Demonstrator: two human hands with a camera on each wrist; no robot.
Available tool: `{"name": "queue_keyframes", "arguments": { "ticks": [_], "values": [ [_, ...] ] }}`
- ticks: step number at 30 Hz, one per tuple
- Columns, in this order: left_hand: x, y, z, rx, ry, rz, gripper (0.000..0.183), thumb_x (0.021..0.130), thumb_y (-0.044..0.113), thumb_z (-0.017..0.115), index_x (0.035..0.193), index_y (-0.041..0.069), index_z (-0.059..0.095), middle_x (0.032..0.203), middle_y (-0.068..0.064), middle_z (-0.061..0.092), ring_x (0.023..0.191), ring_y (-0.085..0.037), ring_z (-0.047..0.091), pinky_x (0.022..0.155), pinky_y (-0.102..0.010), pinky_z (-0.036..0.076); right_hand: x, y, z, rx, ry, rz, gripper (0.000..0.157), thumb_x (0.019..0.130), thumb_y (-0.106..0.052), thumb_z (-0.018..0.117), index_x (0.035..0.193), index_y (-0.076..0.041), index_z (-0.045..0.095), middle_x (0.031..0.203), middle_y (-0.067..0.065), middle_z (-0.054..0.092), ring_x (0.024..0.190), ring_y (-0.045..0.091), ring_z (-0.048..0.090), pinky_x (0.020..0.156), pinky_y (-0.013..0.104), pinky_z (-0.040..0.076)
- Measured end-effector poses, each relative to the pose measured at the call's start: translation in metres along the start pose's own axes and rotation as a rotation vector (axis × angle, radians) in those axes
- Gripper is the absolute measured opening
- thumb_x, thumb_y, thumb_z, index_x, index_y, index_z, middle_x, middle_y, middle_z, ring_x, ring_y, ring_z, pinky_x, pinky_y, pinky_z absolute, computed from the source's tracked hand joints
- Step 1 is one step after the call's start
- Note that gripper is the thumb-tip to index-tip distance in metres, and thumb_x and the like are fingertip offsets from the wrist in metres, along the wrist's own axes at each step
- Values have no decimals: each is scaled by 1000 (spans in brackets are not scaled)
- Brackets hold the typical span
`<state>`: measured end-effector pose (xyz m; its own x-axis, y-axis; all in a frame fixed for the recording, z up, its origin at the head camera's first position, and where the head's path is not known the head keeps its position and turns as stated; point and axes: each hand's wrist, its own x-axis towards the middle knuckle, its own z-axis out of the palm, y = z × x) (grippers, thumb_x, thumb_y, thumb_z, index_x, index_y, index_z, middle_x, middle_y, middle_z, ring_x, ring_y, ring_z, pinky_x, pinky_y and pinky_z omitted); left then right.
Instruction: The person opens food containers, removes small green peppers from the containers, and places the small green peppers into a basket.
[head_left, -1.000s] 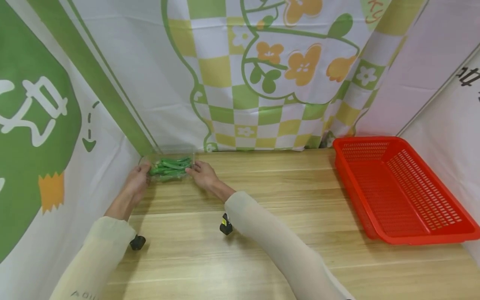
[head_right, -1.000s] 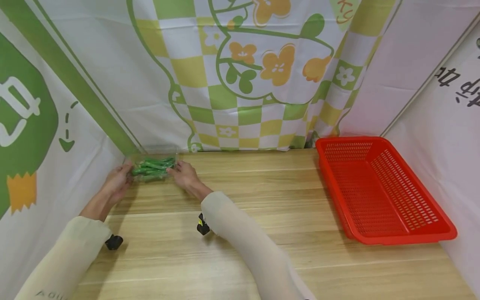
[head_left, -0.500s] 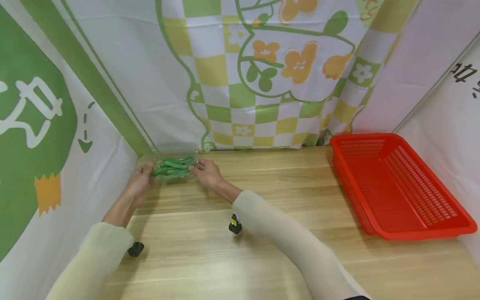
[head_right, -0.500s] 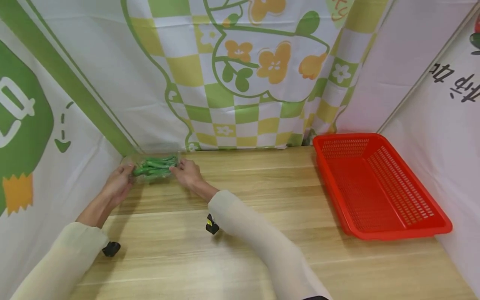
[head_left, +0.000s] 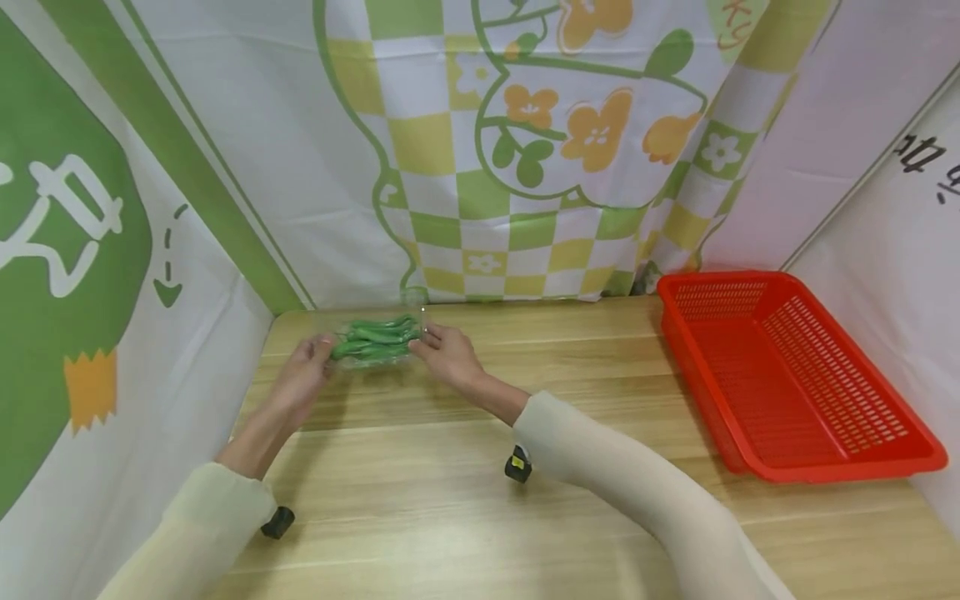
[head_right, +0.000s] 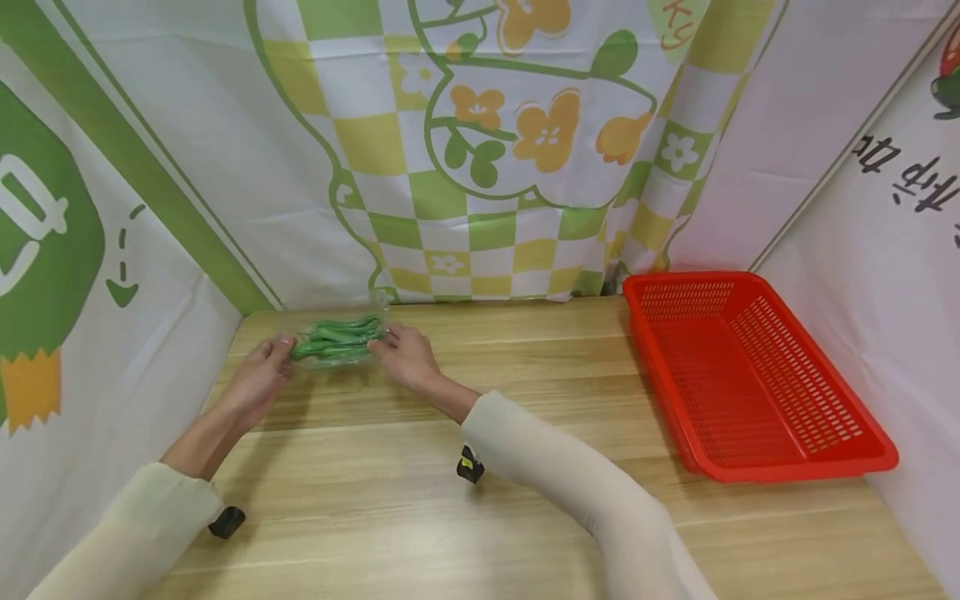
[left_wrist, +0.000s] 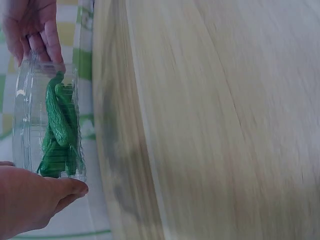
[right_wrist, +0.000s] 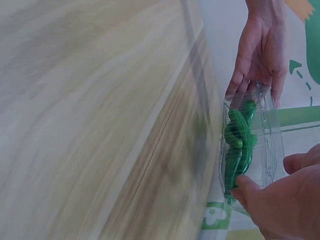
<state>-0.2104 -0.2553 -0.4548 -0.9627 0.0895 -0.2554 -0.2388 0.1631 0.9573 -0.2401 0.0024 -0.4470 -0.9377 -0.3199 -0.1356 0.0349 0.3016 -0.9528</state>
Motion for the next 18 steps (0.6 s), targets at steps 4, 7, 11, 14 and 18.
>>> {"name": "queue_keyframes", "arguments": {
  "ticks": [4,7,11,14,18],
  "values": [
    [-7,6,14,20,-35,25,79,116,47,28,166,-2,-6,174,-29,-3,159,-49,6,131,-62,8,-14,-1,-15,-28,19,-6,63,110,-27,59,161,3,36,156,20,53,144,31,53,116,43,49],
    [-13,9,24,27,-79,48,78,116,45,29,166,-3,-8,174,-30,-6,159,-52,3,130,-66,8,-26,-1,-27,-38,18,-1,64,110,-28,59,161,4,35,156,21,53,145,32,53,117,44,48],
    [-19,13,38,24,-125,60,79,116,45,30,166,-3,-10,174,-28,-10,159,-53,-2,129,-67,6,-40,1,-44,-28,9,1,65,110,-28,59,161,5,34,158,22,50,146,34,50,118,46,46],
    [-23,15,48,17,-152,61,81,116,46,31,166,-2,-9,174,-27,-9,160,-51,-2,130,-66,5,-52,5,-54,-1,14,1,65,110,-27,59,160,6,35,157,23,51,146,35,50,118,47,46],
    [-28,16,63,9,-179,57,78,116,44,32,166,-3,-6,175,-27,-4,160,-51,2,130,-66,8,-66,10,-66,38,35,17,63,109,-23,61,159,7,36,156,24,52,145,35,51,116,46,48]
  ]
}}
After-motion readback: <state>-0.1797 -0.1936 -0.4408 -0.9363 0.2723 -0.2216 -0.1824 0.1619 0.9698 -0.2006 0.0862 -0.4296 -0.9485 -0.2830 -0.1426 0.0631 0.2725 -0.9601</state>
